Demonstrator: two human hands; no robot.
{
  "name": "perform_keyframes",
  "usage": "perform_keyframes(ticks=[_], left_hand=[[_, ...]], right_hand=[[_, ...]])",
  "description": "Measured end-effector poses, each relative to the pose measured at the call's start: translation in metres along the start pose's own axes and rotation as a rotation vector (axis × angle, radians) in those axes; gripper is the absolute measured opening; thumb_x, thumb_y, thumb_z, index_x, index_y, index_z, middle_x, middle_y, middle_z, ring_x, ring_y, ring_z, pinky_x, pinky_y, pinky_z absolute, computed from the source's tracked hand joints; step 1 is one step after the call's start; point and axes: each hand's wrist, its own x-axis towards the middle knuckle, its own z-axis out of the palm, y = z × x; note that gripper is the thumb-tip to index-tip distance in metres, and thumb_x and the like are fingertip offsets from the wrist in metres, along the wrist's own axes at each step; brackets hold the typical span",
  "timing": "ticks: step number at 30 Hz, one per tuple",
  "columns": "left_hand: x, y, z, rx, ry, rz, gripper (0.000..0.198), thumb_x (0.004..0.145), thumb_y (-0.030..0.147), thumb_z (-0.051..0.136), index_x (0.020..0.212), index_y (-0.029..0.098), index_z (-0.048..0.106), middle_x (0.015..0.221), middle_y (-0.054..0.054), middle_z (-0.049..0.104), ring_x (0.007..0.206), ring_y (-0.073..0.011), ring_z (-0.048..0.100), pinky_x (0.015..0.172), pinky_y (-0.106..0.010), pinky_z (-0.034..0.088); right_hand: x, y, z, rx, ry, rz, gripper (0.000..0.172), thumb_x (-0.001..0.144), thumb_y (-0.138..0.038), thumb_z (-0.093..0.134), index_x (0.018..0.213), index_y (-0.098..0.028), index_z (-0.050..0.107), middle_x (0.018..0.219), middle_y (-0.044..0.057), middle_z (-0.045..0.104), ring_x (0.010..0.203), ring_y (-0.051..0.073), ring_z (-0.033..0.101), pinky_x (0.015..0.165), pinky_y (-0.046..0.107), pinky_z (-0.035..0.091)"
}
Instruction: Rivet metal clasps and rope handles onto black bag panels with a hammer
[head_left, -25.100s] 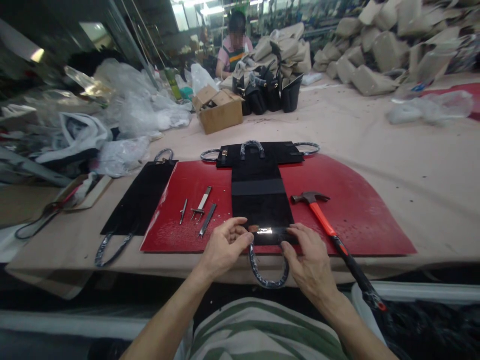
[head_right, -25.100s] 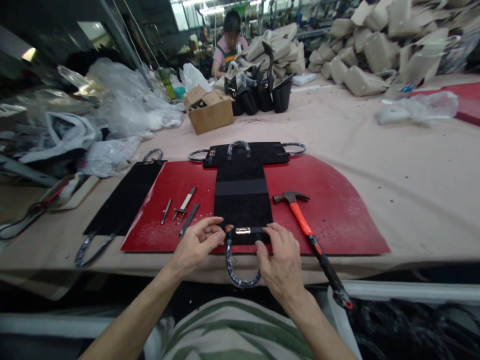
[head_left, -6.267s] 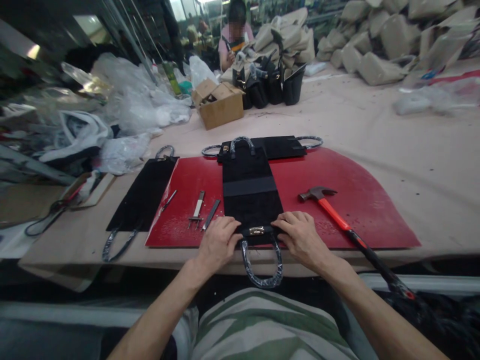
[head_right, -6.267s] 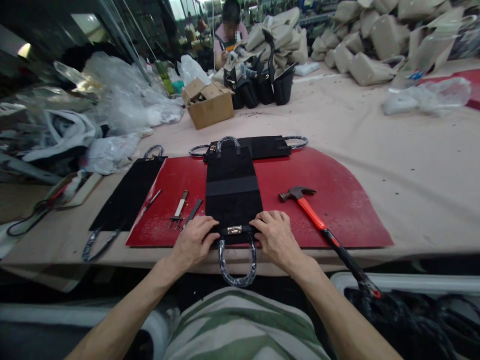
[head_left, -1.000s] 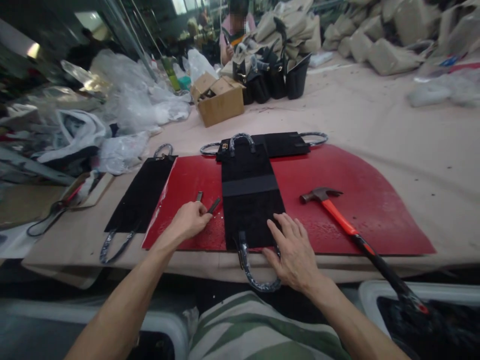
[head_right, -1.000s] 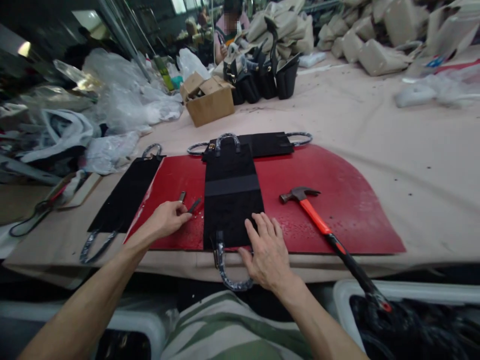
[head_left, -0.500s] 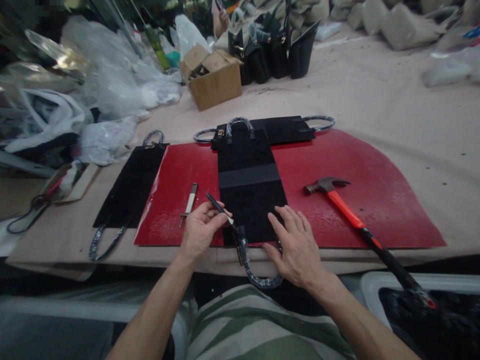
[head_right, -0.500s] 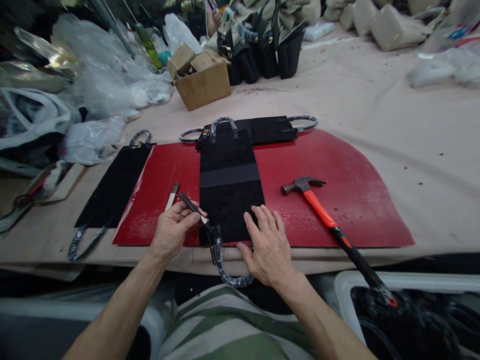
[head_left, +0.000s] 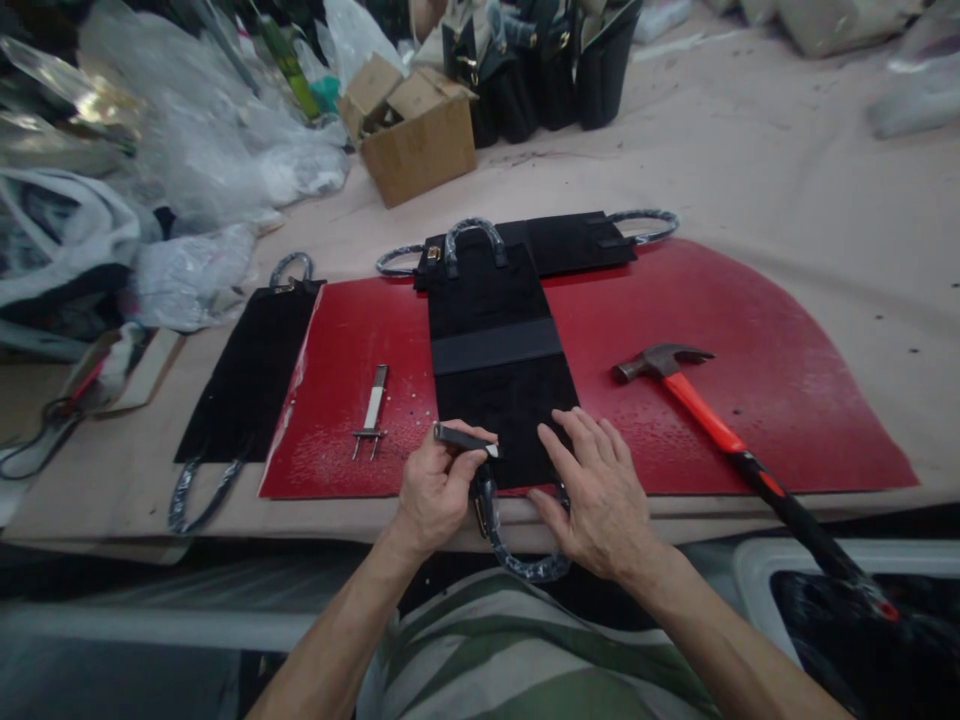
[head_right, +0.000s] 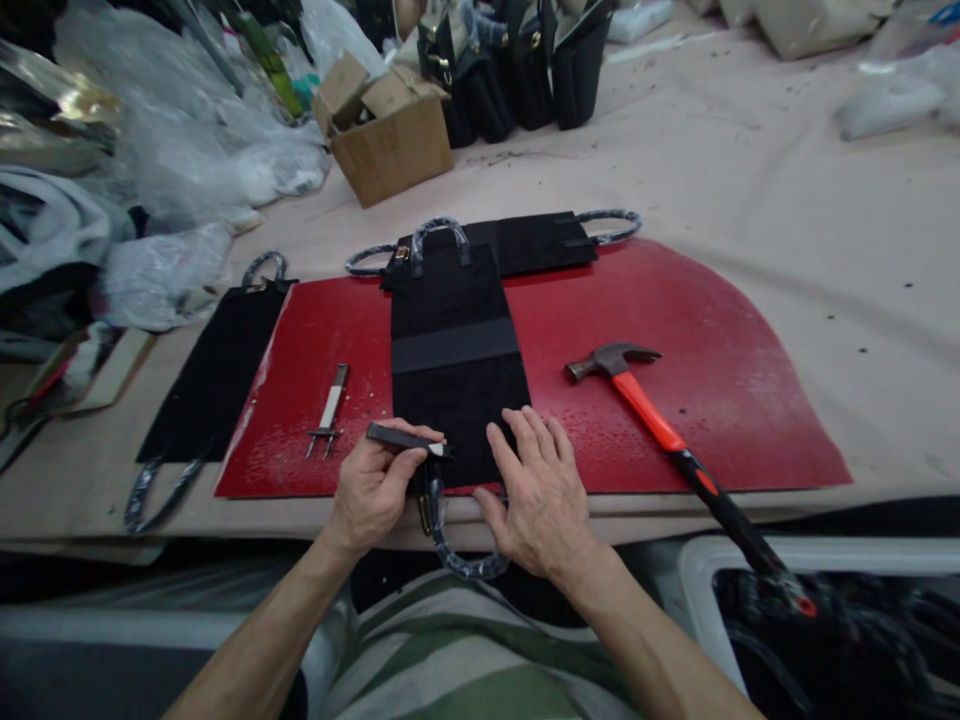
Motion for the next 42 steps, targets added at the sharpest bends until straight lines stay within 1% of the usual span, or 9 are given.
perform_keyframes(ticks=[9, 18, 25, 28, 30, 34, 36, 38, 42], left_hand=[[0.003, 0.003, 0.004, 0.104, -0.018, 0.046, 0.013, 0.096, 0.023, 0.053, 0.104, 0.018, 0.063, 0.102, -0.006, 0.07, 0.096, -0.0189, 0.067, 0.089, -0.03, 0.053], [-0.002, -0.001, 0.013, 0.317, 0.023, 0.267, 0.016, 0.098, 0.019, 0.047, 0.104, 0.017, 0.062, 0.101, -0.007, 0.068, 0.094, -0.0177, 0.066, 0.085, -0.028, 0.054], [-0.001, -0.003, 0.016, 0.264, 0.008, 0.29, 0.013, 0.097, 0.016, 0.05, 0.108, 0.018, 0.056, 0.101, -0.007, 0.066, 0.092, -0.0171, 0.067, 0.082, -0.026, 0.054], [0.0, -0.002, 0.016, 0.258, -0.019, 0.287, 0.013, 0.097, 0.017, 0.05, 0.108, 0.018, 0.055, 0.1, -0.008, 0.066, 0.089, -0.0173, 0.067, 0.08, -0.026, 0.054], [0.002, -0.002, 0.016, 0.257, -0.027, 0.299, 0.012, 0.097, 0.017, 0.05, 0.107, 0.019, 0.055, 0.099, -0.007, 0.066, 0.088, -0.0171, 0.067, 0.078, -0.026, 0.054], [0.003, -0.004, 0.017, 0.284, -0.058, 0.318, 0.013, 0.097, 0.018, 0.049, 0.108, 0.019, 0.054, 0.099, -0.007, 0.066, 0.087, -0.0174, 0.067, 0.076, -0.026, 0.054], [0.004, -0.006, 0.018, 0.289, -0.081, 0.315, 0.014, 0.097, 0.018, 0.048, 0.11, 0.019, 0.053, 0.099, -0.007, 0.066, 0.086, -0.0176, 0.067, 0.076, -0.026, 0.054], [0.005, -0.007, 0.018, 0.275, -0.09, 0.312, 0.014, 0.097, 0.019, 0.047, 0.11, 0.019, 0.053, 0.099, -0.008, 0.066, 0.086, -0.0178, 0.068, 0.075, -0.026, 0.054], [0.006, -0.01, 0.017, 0.237, -0.095, 0.307, 0.013, 0.097, 0.018, 0.047, 0.109, 0.02, 0.052, 0.099, -0.007, 0.066, 0.089, -0.0182, 0.068, 0.077, -0.027, 0.054]], right_hand=[[-0.001, 0.001, 0.0, 0.012, -0.004, -0.003, 0.057, 0.091, -0.037, 0.055, 0.14, -0.008, 0.052, 0.149, 0.021, 0.039, 0.142, 0.038, 0.03, 0.117, 0.058, 0.025], [-0.002, 0.0, -0.002, 0.014, -0.022, 0.011, 0.06, 0.089, -0.037, 0.059, 0.14, -0.008, 0.052, 0.15, 0.021, 0.039, 0.142, 0.037, 0.03, 0.118, 0.056, 0.022], [-0.003, 0.002, -0.006, 0.141, -0.016, 0.009, 0.06, 0.087, -0.038, 0.062, 0.14, -0.012, 0.052, 0.149, 0.019, 0.041, 0.141, 0.037, 0.031, 0.116, 0.059, 0.025], [-0.004, 0.01, -0.018, 0.33, 0.038, 0.001, 0.058, 0.091, -0.043, 0.058, 0.142, -0.015, 0.048, 0.147, 0.018, 0.043, 0.138, 0.034, 0.038, 0.112, 0.055, 0.036], [-0.006, 0.02, -0.031, 0.375, 0.135, 0.048, 0.052, 0.095, -0.041, 0.055, 0.14, -0.016, 0.048, 0.143, 0.017, 0.048, 0.133, 0.031, 0.045, 0.109, 0.05, 0.041], [-0.014, 0.055, -0.06, 0.063, 0.293, 0.173, 0.043, 0.095, -0.038, 0.052, 0.13, -0.014, 0.056, 0.128, 0.018, 0.056, 0.121, 0.035, 0.052, 0.104, 0.053, 0.044], [-0.021, 0.076, -0.069, -0.15, 0.218, 0.249, 0.043, 0.094, -0.04, 0.049, 0.125, -0.012, 0.059, 0.118, 0.02, 0.058, 0.109, 0.037, 0.056, 0.094, 0.054, 0.048], [-0.029, 0.092, -0.074, -0.313, 0.069, 0.322, 0.038, 0.092, -0.04, 0.047, 0.114, -0.011, 0.061, 0.103, 0.019, 0.059, 0.094, 0.036, 0.058, 0.078, 0.05, 0.051], [-0.035, 0.104, -0.079, -0.301, -0.135, 0.441, 0.019, 0.089, -0.032, 0.043, 0.088, -0.017, 0.054, 0.082, 0.013, 0.056, 0.073, 0.029, 0.056, 0.06, 0.038, 0.044]])
